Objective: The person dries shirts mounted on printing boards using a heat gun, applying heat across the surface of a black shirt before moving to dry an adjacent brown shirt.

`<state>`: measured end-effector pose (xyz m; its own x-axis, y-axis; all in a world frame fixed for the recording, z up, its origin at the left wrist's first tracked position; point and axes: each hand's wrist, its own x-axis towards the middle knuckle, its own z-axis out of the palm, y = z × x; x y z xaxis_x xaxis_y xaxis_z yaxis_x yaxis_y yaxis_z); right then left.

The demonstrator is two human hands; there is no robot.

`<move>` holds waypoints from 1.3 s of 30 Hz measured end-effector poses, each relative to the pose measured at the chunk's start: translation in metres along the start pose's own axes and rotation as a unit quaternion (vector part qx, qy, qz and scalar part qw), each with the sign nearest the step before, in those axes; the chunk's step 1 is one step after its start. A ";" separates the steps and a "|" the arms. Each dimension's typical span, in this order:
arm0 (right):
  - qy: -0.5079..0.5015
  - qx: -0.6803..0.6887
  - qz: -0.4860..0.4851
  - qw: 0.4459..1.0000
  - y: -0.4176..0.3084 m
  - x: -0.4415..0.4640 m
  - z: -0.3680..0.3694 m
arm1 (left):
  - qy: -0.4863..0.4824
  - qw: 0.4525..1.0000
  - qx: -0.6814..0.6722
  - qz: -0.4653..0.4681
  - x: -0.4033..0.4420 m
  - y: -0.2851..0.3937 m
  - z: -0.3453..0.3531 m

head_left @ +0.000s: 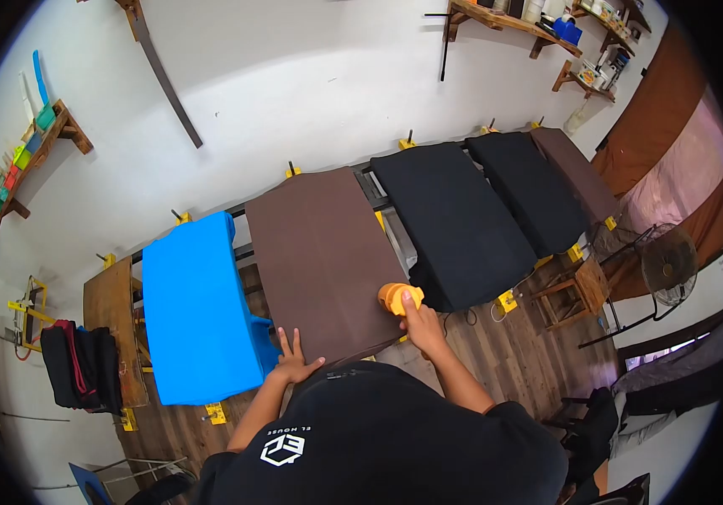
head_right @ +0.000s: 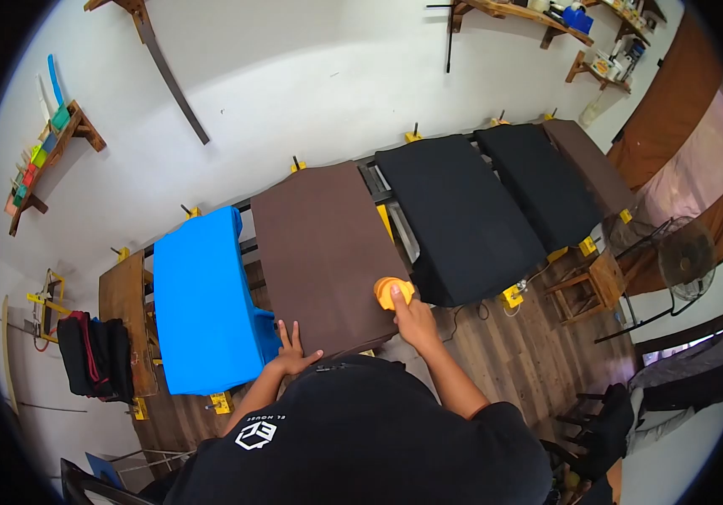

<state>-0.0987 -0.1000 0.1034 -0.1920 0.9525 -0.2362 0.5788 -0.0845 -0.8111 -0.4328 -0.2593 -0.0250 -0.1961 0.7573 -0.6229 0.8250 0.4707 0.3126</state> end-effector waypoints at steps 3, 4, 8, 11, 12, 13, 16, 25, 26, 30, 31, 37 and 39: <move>-0.059 0.083 0.060 0.993 -0.025 -0.011 0.006 | -0.003 1.000 -0.001 -0.003 -0.002 0.002 -0.001; -0.056 -0.008 -0.011 0.998 -0.027 -0.011 0.013 | -0.002 1.000 -0.002 -0.004 -0.002 0.002 -0.002; -0.158 0.150 0.116 0.969 -0.049 -0.020 0.031 | -0.004 1.000 -0.002 -0.007 -0.003 0.004 -0.003; -0.176 0.079 0.065 0.979 -0.057 -0.024 0.033 | 0.011 1.000 -0.002 0.000 -0.001 -0.003 0.002; -0.176 0.079 0.065 0.979 -0.056 -0.025 0.031 | 0.013 1.000 -0.006 0.004 -0.001 -0.003 0.002; -0.140 0.038 0.021 0.989 -0.053 -0.025 0.026 | 0.016 1.000 -0.011 0.007 0.000 -0.002 0.002; -0.040 -0.032 -0.020 0.998 -0.024 -0.017 0.027 | 0.017 1.000 0.002 0.002 0.000 -0.001 0.003; -0.048 0.021 0.041 0.998 -0.002 -0.022 -0.001 | 0.004 1.000 -0.014 0.002 -0.001 -0.001 0.000; -0.012 -0.074 -0.066 0.995 0.017 -0.016 0.014 | 0.004 1.000 -0.015 0.002 0.002 -0.002 0.003; -0.153 0.139 0.127 0.970 -0.040 -0.041 0.012 | 0.036 0.999 0.005 0.016 0.002 -0.006 0.011; -0.142 0.072 0.056 0.986 -0.038 -0.042 0.020 | 0.041 0.999 0.000 0.020 0.001 -0.005 0.009; -0.130 -0.011 -0.033 0.991 -0.049 -0.044 0.024 | 0.030 1.000 0.002 0.001 -0.006 0.002 0.005; -0.144 0.091 0.107 0.980 -0.043 -0.044 0.018 | 0.031 0.999 0.005 0.002 -0.007 0.000 0.006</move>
<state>-0.1292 -0.1430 0.1392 -0.3122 0.7874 -0.5315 0.4845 -0.3493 -0.8020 -0.4283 -0.2679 -0.0253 -0.2256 0.7858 -0.5759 0.8311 0.4637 0.3070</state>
